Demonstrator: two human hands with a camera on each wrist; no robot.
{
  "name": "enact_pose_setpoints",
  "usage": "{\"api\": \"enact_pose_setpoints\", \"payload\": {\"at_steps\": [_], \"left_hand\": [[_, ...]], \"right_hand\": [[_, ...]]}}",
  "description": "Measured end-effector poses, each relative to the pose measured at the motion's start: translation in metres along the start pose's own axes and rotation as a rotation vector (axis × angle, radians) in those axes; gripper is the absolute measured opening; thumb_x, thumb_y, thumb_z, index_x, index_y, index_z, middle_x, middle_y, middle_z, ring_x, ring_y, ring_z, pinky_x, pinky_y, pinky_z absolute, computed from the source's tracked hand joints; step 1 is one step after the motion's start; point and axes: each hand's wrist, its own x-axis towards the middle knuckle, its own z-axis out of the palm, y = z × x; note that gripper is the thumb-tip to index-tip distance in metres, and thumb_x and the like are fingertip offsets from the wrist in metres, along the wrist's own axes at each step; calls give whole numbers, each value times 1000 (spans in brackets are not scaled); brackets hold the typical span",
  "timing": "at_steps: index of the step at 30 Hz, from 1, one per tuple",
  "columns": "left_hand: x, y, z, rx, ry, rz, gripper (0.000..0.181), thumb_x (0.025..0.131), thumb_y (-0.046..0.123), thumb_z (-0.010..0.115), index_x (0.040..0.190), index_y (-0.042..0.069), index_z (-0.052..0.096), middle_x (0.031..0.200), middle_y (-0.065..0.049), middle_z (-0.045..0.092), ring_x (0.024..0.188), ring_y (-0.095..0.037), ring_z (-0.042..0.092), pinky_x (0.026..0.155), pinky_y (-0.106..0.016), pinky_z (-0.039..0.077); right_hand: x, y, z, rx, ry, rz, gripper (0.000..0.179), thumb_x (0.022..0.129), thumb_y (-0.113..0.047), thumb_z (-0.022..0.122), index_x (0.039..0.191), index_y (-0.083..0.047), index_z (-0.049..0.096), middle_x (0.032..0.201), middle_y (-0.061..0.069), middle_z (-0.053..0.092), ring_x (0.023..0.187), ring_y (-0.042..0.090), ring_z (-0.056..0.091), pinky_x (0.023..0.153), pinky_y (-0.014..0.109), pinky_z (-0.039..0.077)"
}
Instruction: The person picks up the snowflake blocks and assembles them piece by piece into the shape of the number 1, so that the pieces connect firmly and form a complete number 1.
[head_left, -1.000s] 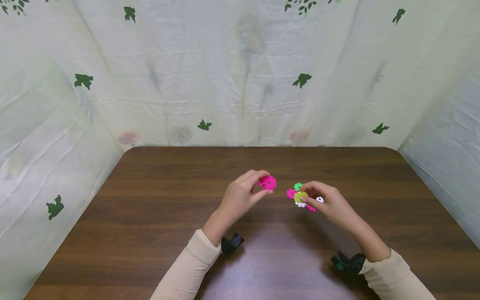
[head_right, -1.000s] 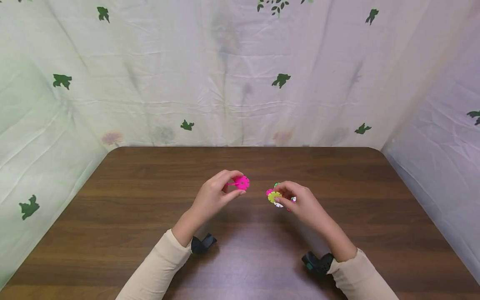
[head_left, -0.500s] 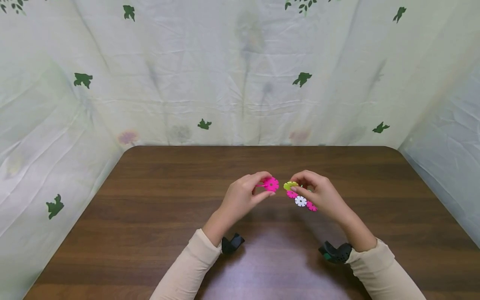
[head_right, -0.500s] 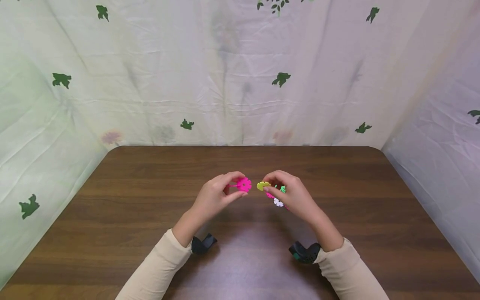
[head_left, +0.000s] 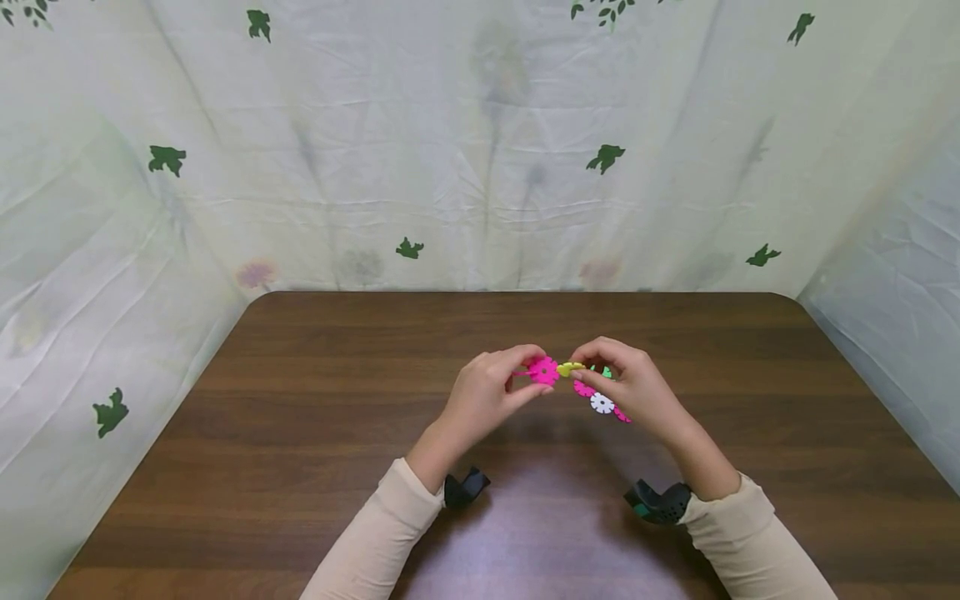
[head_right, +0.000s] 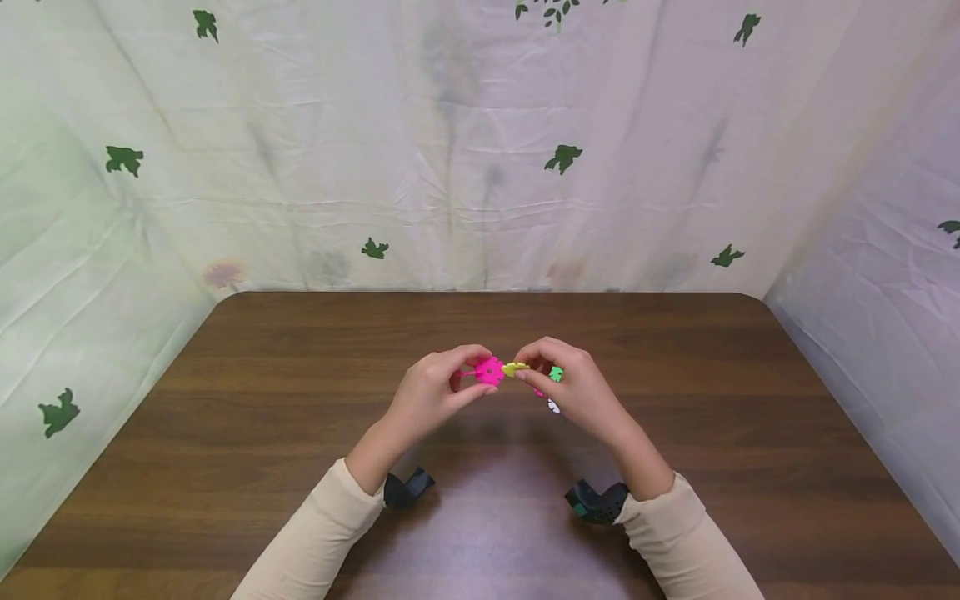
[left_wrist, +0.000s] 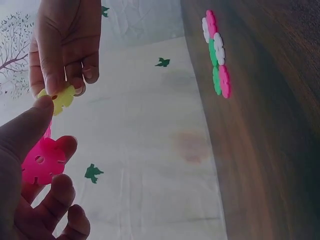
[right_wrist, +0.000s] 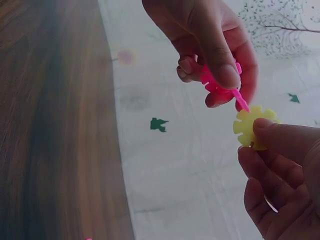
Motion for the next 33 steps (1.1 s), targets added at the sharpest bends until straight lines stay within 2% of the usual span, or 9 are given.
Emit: {"api": "enact_pose_setpoints", "payload": {"at_steps": [2, 6, 10, 15, 20, 25, 33], "left_hand": [[0, 0, 1, -46, -23, -9, 34, 74, 20, 75, 100, 8, 59, 83, 6, 59, 56, -5, 42, 56, -19, 36], [-1, 1, 2, -225, -123, -58, 38, 79, 10, 70, 108, 3, 47, 86, 0, 53, 63, -9, 44, 55, -18, 39], [-2, 2, 2, -342, -189, -106, 40, 82, 5, 65, 111, 2, 38, 84, -1, 48, 62, -11, 42, 54, -20, 39], [-3, 3, 2, -361, -186, -97, 40, 82, 4, 64, 111, 2, 36, 83, -2, 48, 58, -10, 39, 51, -20, 37], [-3, 1, 2, -373, -179, -125, 39, 81, 4, 65, 110, 2, 39, 85, -2, 50, 61, -9, 43, 53, -20, 41], [-2, -1, -1, -347, -149, -142, 36, 81, 11, 67, 110, 3, 47, 95, -3, 54, 74, -9, 51, 65, -20, 46], [-1, -3, -1, -350, -102, -128, 38, 81, 15, 68, 113, 2, 52, 110, -2, 51, 86, -7, 52, 73, -18, 46]], "right_hand": [[1, 0, 1, 1, -2, -9, 16, 74, 7, 67, 88, 0, 62, 82, 6, 59, 65, 16, 52, 55, 24, 43], [2, 1, 2, 9, 10, -37, 16, 74, 8, 67, 87, 0, 63, 82, 5, 60, 64, 14, 53, 55, 24, 44], [5, 2, 4, 36, 40, -107, 16, 71, 10, 68, 84, 1, 64, 79, 8, 62, 65, 14, 55, 57, 22, 45], [7, 4, 7, 44, 69, -167, 16, 68, 12, 69, 81, 2, 65, 76, 10, 63, 66, 13, 57, 58, 20, 45], [6, 11, 8, 48, 55, -146, 17, 70, 9, 69, 85, 0, 66, 80, 6, 63, 68, 12, 55, 58, 21, 45], [4, 30, 10, 65, 35, -101, 22, 74, 1, 69, 95, -6, 66, 87, -2, 62, 74, 9, 56, 61, 22, 46], [4, 4, 6, 118, 17, -10, 24, 75, 11, 64, 98, 6, 61, 90, 12, 60, 70, 20, 56, 59, 25, 48]]}}
